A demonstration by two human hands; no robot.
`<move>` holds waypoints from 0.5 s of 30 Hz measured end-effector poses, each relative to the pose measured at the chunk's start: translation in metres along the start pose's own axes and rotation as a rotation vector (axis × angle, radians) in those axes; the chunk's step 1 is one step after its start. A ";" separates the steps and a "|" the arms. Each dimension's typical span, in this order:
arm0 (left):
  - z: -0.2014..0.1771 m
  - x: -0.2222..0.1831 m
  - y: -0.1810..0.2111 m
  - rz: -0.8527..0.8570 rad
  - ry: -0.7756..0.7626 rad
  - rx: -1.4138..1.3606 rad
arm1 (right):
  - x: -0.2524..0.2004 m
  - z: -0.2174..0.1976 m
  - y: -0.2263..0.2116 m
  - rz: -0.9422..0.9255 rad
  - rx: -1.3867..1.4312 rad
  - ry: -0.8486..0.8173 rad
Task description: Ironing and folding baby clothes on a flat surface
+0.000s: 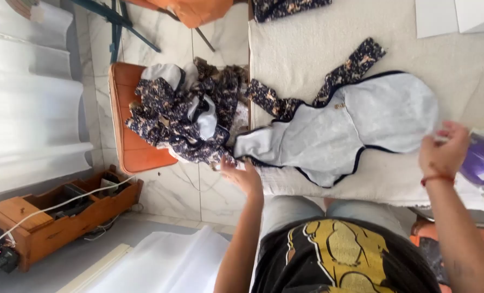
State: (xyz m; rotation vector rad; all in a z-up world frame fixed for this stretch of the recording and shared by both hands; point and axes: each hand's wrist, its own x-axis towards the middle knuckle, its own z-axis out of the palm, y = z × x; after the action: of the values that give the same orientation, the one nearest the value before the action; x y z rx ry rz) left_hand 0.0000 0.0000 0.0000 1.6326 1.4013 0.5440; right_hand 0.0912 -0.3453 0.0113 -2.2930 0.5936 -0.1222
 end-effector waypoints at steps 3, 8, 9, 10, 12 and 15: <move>-0.008 -0.031 0.015 0.585 -0.151 0.296 | -0.030 -0.012 -0.040 0.029 -0.017 -0.154; 0.014 -0.081 -0.008 1.478 -1.093 0.542 | -0.069 -0.026 0.030 0.711 0.368 -0.192; 0.022 -0.081 -0.004 1.476 -1.094 0.538 | -0.011 -0.009 0.158 0.710 0.364 -0.190; 0.030 -0.082 0.000 1.479 -1.080 0.579 | 0.006 -0.018 0.289 0.899 0.622 -0.237; 0.027 -0.088 0.005 1.460 -1.086 0.634 | -0.034 -0.048 0.354 1.111 0.867 -0.280; 0.029 -0.092 0.020 1.235 -1.521 0.722 | -0.048 -0.058 0.220 0.738 0.371 0.117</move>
State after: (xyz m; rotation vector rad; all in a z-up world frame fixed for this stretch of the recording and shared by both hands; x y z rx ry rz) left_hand 0.0096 -0.0955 0.0216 2.4020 -0.7196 -0.6629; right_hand -0.0503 -0.4954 -0.0960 -1.6041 1.3153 -0.0040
